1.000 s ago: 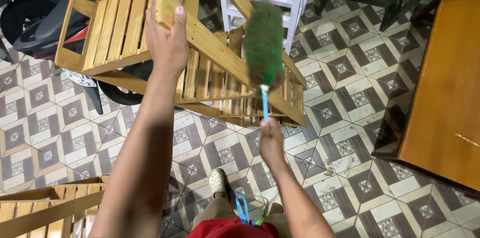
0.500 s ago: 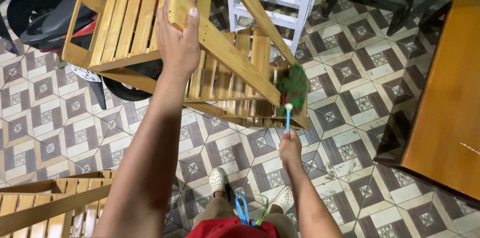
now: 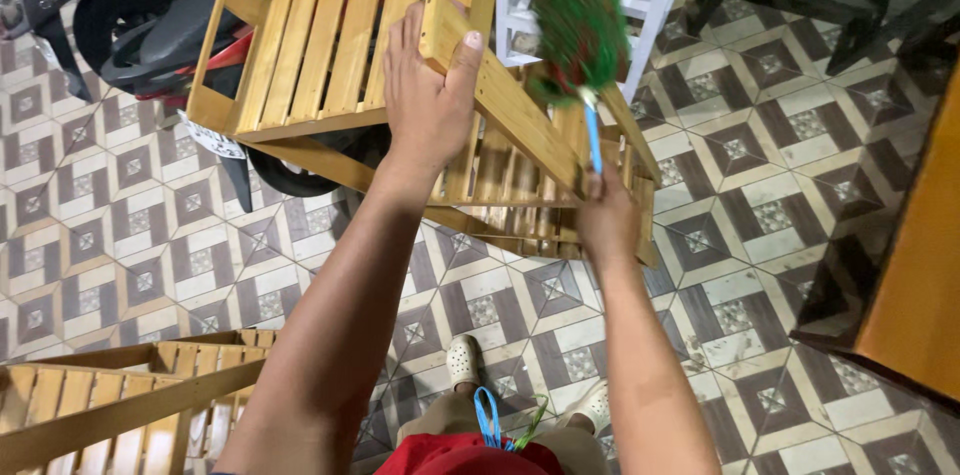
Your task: The person cleans a wooden shelf by hand using a duster, wiping different sections of the slats and rotating the unit to reach different sides.
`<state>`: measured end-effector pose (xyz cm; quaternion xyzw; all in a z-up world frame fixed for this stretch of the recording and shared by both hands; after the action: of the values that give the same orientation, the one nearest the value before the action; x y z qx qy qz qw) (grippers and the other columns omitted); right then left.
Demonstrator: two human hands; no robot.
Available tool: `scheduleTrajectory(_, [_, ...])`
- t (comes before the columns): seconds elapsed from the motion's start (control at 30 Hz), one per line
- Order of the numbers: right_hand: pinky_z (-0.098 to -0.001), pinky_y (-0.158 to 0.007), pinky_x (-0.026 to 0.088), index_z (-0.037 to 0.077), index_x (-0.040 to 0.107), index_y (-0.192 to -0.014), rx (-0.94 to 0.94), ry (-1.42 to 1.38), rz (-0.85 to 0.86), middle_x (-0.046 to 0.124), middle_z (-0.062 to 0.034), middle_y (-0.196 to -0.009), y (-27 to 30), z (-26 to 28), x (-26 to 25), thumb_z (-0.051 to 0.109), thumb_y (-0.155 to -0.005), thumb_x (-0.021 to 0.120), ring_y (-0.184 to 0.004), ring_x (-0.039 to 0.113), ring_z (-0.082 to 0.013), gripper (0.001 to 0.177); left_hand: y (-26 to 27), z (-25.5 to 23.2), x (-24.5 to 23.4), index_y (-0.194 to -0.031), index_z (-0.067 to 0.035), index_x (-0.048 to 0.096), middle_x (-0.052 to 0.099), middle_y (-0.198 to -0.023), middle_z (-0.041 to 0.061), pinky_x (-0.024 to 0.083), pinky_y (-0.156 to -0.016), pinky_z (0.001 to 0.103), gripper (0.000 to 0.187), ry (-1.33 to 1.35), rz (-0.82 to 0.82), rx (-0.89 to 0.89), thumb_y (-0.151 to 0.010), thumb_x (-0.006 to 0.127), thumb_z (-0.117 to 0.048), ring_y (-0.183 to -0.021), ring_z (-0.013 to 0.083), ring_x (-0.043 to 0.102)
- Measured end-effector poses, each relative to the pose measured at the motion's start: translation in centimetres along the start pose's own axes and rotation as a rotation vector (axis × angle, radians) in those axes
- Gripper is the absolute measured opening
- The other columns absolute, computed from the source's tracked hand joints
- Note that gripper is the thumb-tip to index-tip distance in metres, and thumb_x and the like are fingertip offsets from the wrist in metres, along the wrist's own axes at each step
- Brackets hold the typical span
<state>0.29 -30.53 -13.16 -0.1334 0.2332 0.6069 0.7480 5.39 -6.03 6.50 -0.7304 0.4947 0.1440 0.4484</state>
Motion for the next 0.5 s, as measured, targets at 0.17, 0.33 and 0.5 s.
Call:
scheduleTrajectory(0.17, [-0.0491,-0.079,0.055,0.007,0.071,-0.127,0.168,0.117,0.045,0.075,-0.0264,-0.100,-0.3,-9.9,1.5,0.021,-0.109,0.051,-0.088,0.073,-0.0415,0.031,-0.2,3.1,-0.5,-0.147,0.000,0.051,0.056,-0.133,0.020,0.044,-0.108,0.048,0.054,0.066,-0.053,-0.084,-0.110,0.064,-0.037,-0.125,0.0313,0.054])
scheduleTrajectory(0.33, [-0.0499,-0.075,0.056,0.013,0.060,-0.148,0.143,-0.050,0.121,0.074,-0.0264,-0.098,-0.1,-9.8,2.1,0.017,-0.103,0.051,-0.086,0.074,-0.0409,0.045,0.4,5.6,-0.9,-0.141,-0.002,0.057,0.063,-0.131,0.010,0.052,-0.108,0.036,0.037,0.439,-0.079,-0.152,-0.115,0.062,-0.028,-0.120,0.0195,0.062])
scheduleTrajectory(0.5, [-0.0520,-0.084,0.055,0.010,0.063,-0.142,0.129,0.162,0.229,0.074,-0.0278,-0.103,-2.3,-18.8,3.1,0.010,-0.096,0.052,-0.094,0.072,-0.0435,0.047,0.9,5.9,-1.7,-0.139,-0.001,0.064,0.067,-0.131,0.008,0.050,-0.112,0.032,0.024,0.439,-0.087,-0.056,-0.123,0.058,-0.017,-0.121,0.0170,0.062])
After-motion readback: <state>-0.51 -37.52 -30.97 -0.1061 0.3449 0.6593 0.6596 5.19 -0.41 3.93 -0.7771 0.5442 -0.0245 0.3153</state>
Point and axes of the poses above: each hand's wrist, its own y-axis away from the middle knuckle, its own x-axis out of the palm, z = x × y, the point moved 8 cm from there along -y, towards the middle knuckle
